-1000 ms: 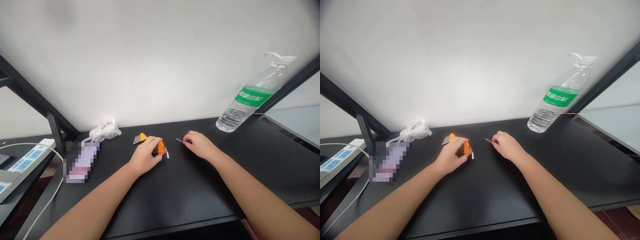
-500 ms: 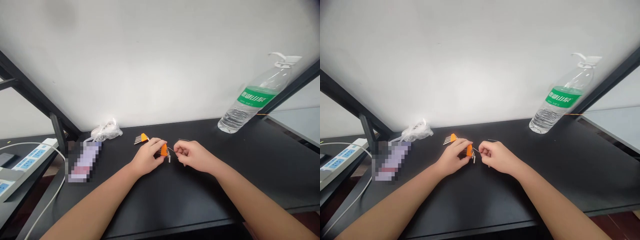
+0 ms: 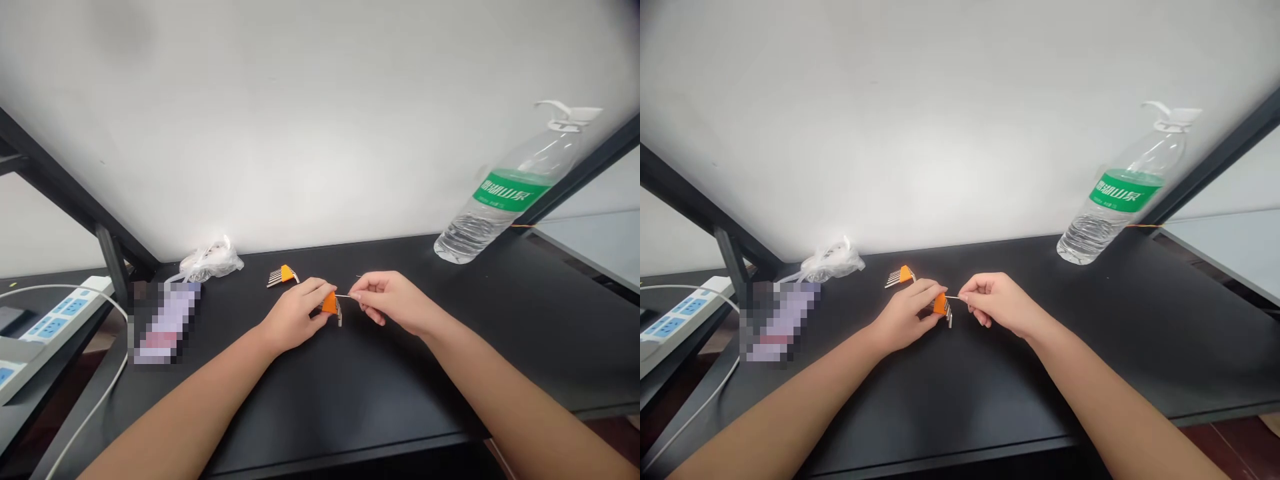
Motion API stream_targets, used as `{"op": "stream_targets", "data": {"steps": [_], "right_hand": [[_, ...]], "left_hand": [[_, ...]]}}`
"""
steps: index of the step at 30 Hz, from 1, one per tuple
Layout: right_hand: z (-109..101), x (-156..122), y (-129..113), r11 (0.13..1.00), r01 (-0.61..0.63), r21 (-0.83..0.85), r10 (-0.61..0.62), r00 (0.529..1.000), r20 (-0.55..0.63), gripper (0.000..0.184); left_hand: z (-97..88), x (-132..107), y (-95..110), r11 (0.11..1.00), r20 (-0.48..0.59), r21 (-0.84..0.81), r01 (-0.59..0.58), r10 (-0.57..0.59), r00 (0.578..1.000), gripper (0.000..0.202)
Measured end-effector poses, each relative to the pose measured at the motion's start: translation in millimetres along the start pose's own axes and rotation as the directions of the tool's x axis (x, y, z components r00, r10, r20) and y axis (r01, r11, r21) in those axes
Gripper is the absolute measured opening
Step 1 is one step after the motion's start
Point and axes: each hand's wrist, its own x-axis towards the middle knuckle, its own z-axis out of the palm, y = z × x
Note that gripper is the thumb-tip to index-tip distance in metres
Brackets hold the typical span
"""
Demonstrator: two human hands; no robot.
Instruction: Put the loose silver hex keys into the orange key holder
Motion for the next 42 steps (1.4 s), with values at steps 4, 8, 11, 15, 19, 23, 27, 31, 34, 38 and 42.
{"op": "stream_targets", "data": {"steps": [4, 8, 11, 15, 19, 23, 27, 31, 34, 38, 42], "right_hand": [[9.1, 8.7, 6.5, 0.964, -0.033, 0.264, 0.035, 0.999, -0.002, 0.033], [27.0, 14.4, 10.0, 0.939, -0.018, 0.344, 0.028, 0.999, -0.025, 0.039], [34.8, 11.8, 8.1, 0.940, 0.021, 0.339, 0.003, 0.997, -0.071, 0.039], [38.0, 1.5, 3.3, 0.969, -0.029, 0.246, 0.023, 0.999, 0.025, 0.051], [25.9, -1.1, 2.9, 0.999, -0.036, 0.029, 0.033, 0.994, 0.100, 0.061], [-17.6, 12.7, 18.5, 0.817, 0.106, -0.567, -0.242, 0.955, -0.170, 0.028], [-58.1, 29.2, 40.3, 0.572, 0.035, -0.819, -0.291, 0.943, -0.163, 0.022], [-58.9, 34.3, 44.2, 0.429, -0.049, -0.902, -0.200, 0.969, -0.147, 0.014], [-43.9, 29.1, 35.8, 0.337, -0.120, -0.934, -0.114, 0.979, -0.167, 0.011], [-23.9, 14.8, 19.7, 0.425, -0.049, -0.904, -0.124, 0.986, -0.112, 0.011], [-8.5, 3.1, 6.6, 0.788, 0.130, -0.602, -0.116, 0.991, 0.063, 0.005]], "left_hand": [[1.8, 1.5, 5.5, 1.000, -0.004, -0.012, -0.001, 0.001, 1.000, 0.042], [3.2, 3.1, 9.0, 0.999, 0.002, -0.038, 0.027, -0.027, 1.000, 0.038], [4.9, 1.8, 4.3, 0.997, -0.080, -0.035, 0.074, -0.077, 0.994, 0.046], [5.5, -1.1, -5.2, 0.991, -0.127, -0.032, 0.130, -0.134, 0.983, 0.051], [3.7, -2.1, -6.3, 0.988, -0.118, -0.030, 0.151, -0.153, 0.981, 0.051], [2.3, -2.4, -2.8, 0.986, -0.092, -0.047, 0.161, -0.165, 0.982, 0.052], [2.7, -3.0, -2.0, 0.986, -0.086, -0.053, 0.158, -0.162, 0.983, 0.052], [3.8, -2.7, -2.9, 0.987, -0.081, -0.075, 0.143, -0.150, 0.985, 0.053], [4.3, -2.2, -3.8, 0.991, -0.074, -0.083, 0.108, -0.114, 0.991, 0.053], [4.7, -1.8, -4.8, 0.994, -0.055, -0.086, 0.066, -0.071, 0.996, 0.054], [4.3, -1.0, -3.6, 0.994, -0.045, -0.088, 0.059, -0.063, 0.997, 0.055]]}}
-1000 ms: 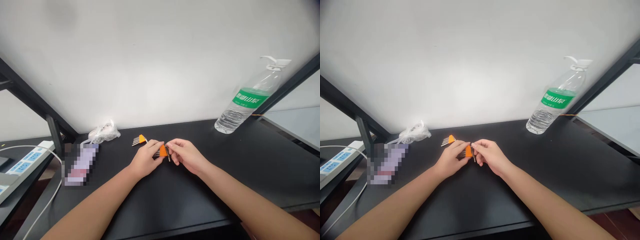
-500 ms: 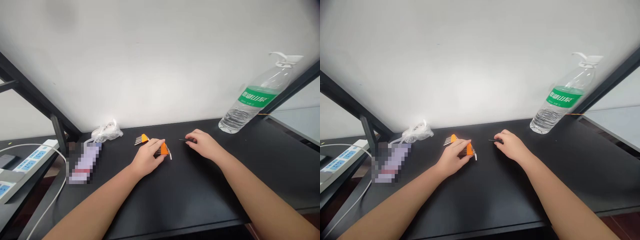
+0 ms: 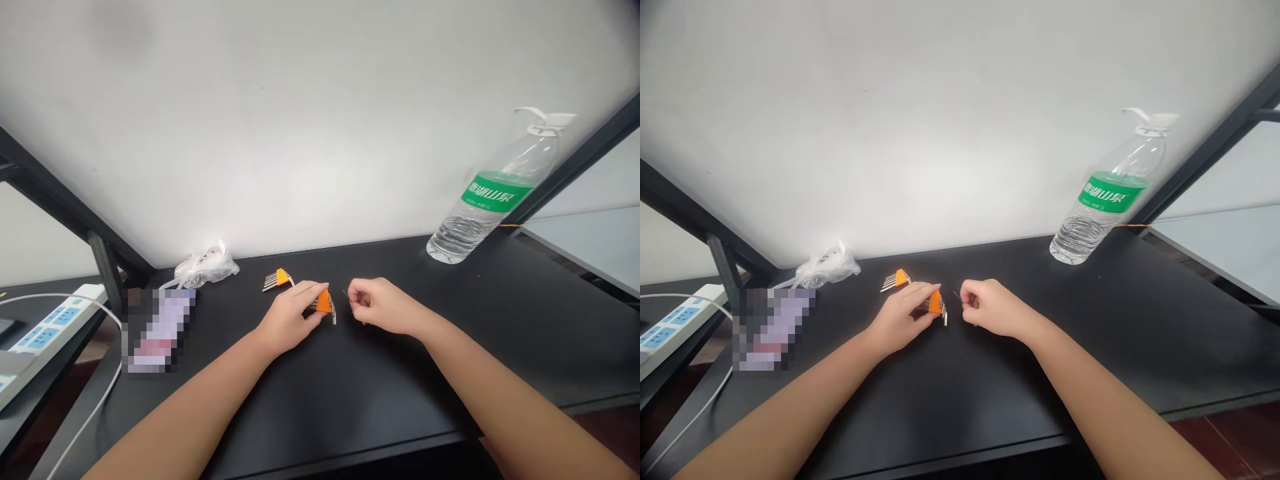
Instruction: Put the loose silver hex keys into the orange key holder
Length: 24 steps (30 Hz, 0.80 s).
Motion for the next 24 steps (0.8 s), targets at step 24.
{"op": "stream_targets", "data": {"steps": [24], "right_hand": [[-0.4, -2.8, -8.4, 0.858, -0.076, 0.508, 0.062, 0.997, 0.044, 0.010]], "left_hand": [[-1.8, -0.4, 2.2, 0.998, 0.038, 0.017, -0.065, 0.065, 0.997, 0.051]]}}
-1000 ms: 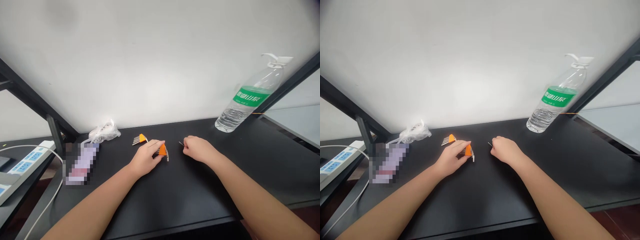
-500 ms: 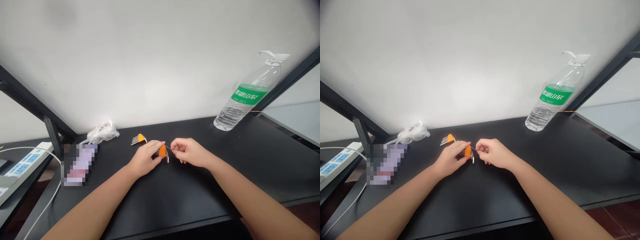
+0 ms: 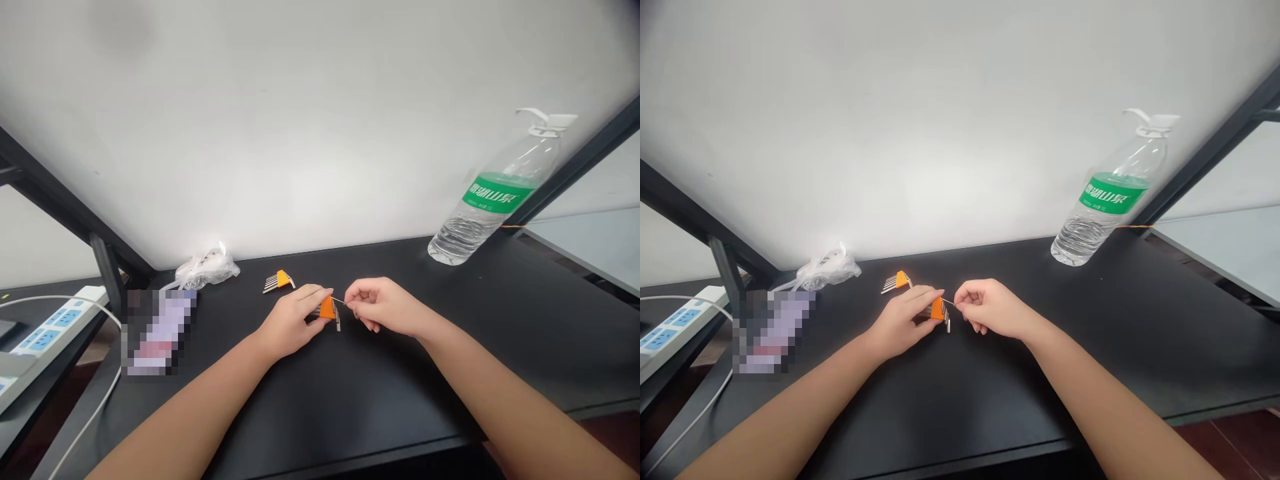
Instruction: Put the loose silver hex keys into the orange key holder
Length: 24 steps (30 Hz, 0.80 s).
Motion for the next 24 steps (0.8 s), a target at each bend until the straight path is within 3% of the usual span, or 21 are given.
{"op": "stream_targets", "data": {"steps": [6, 10, 13, 16, 18, 20, 22, 24], "right_hand": [[5.5, 10.0, 7.0, 0.928, -0.092, 0.362, 0.083, 0.996, 0.039, 0.030], [24.7, 17.9, 13.9, 0.910, -0.064, 0.409, 0.083, 0.996, -0.031, 0.036], [36.3, 17.1, 13.3, 0.954, -0.021, 0.298, 0.059, 0.991, -0.120, 0.036], [42.1, 10.4, 6.7, 0.998, 0.045, -0.037, -0.051, 0.981, -0.186, 0.031], [42.8, 5.6, 1.9, 0.931, 0.149, -0.334, -0.219, 0.958, -0.184, 0.024], [41.5, 3.1, -0.3, 0.821, 0.224, -0.526, -0.347, 0.926, -0.147, 0.016], [38.7, 3.8, 1.2, 0.795, 0.219, -0.565, -0.351, 0.927, -0.135, 0.015], [35.8, 6.8, 5.6, 0.857, 0.157, -0.490, -0.256, 0.956, -0.142, 0.018]], "left_hand": [[-0.4, 3.3, 9.2, 0.998, 0.059, 0.014, -0.056, 0.055, 0.997, 0.049], [2.9, 3.8, 8.7, 0.999, 0.011, 0.033, -0.012, 0.011, 1.000, 0.048], [5.7, 1.9, 3.3, 0.996, -0.055, 0.082, 0.044, -0.039, 0.998, 0.053], [6.7, 0.0, 0.0, 0.989, -0.054, 0.127, 0.074, -0.067, 0.996, 0.054], [6.3, -0.5, -0.5, 0.984, -0.066, 0.142, 0.104, -0.095, 0.993, 0.054], [5.7, -0.4, -0.4, 0.979, -0.094, 0.147, 0.139, -0.126, 0.988, 0.054], [5.4, -0.1, -0.2, 0.975, -0.126, 0.154, 0.162, -0.143, 0.982, 0.053], [5.4, 0.2, 0.0, 0.972, -0.139, 0.164, 0.170, -0.148, 0.979, 0.051]]}}
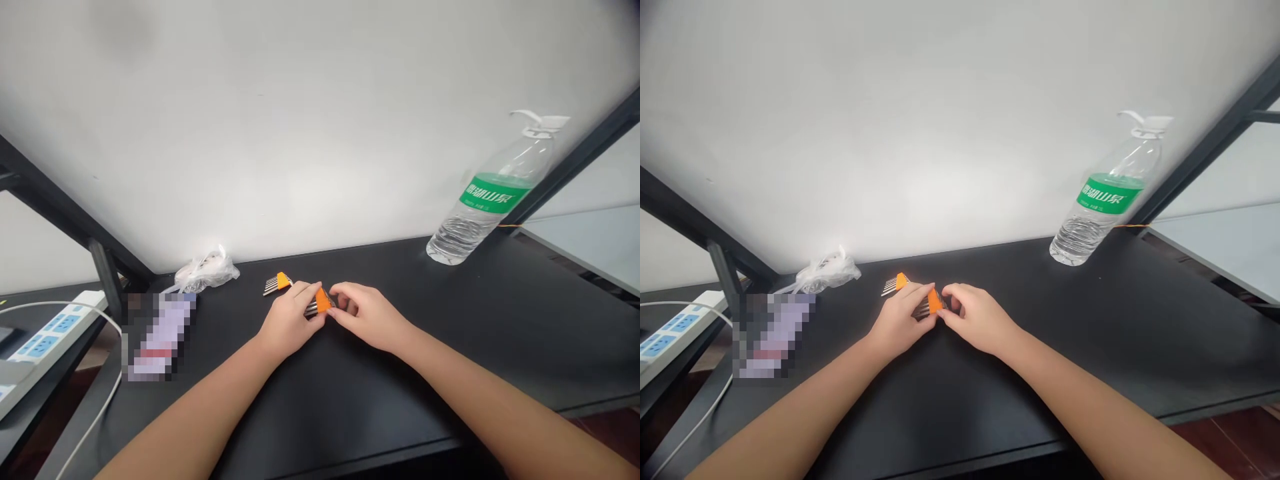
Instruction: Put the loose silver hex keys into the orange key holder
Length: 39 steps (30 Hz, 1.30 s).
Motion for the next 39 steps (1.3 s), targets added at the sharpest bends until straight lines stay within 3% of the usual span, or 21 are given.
{"op": "stream_targets", "data": {"steps": [5, 12, 16, 22, 26, 29, 34, 39], "right_hand": [[7.4, 6.1, 11.8, 0.944, -0.213, 0.252, 0.166, 0.966, 0.197, 0.018], [14.8, 9.5, 13.9, 0.885, -0.307, 0.349, 0.230, 0.942, 0.246, 0.016], [14.7, 8.3, 13.7, 0.925, -0.250, 0.288, 0.208, 0.964, 0.167, 0.015], [17.0, 8.0, 13.0, 0.941, -0.234, 0.245, 0.204, 0.969, 0.142, 0.024], [17.5, 8.9, 13.0, 0.989, -0.110, 0.102, 0.109, 0.994, 0.011, 0.019], [17.4, 9.4, 13.2, 0.998, -0.047, 0.036, 0.048, 0.999, -0.020, 0.017], [15.2, 9.7, 19.2, 0.994, -0.093, 0.053, 0.091, 0.995, 0.029, 0.019], [9.1, 11.6, 28.8, 0.995, -0.087, -0.048, 0.086, 0.996, -0.021, 0.019]], "left_hand": [[0.1, 0.3, 0.9, 0.999, 0.048, 0.039, 0.004, -0.006, 0.999, 0.049], [1.6, 1.8, 2.6, 0.996, 0.075, 0.093, 0.020, -0.027, 0.997, 0.044], [2.6, 3.2, 3.6, 0.991, 0.100, 0.125, 0.042, -0.055, 0.993, 0.042], [2.8, 5.5, 6.1, 0.991, 0.113, 0.109, 0.076, -0.089, 0.990, 0.032], [2.2, 6.8, 8.3, 0.989, 0.126, 0.114, 0.096, -0.110, 0.986, 0.026], [1.1, 7.4, 9.3, 0.986, 0.134, 0.130, 0.106, -0.123, 0.983, 0.021], [-0.2, 6.8, 7.1, 0.983, 0.158, 0.152, 0.107, -0.131, 0.979, 0.020], [-0.9, 6.5, 3.6, 0.980, 0.166, 0.170, 0.107, -0.136, 0.977, 0.027]]}}
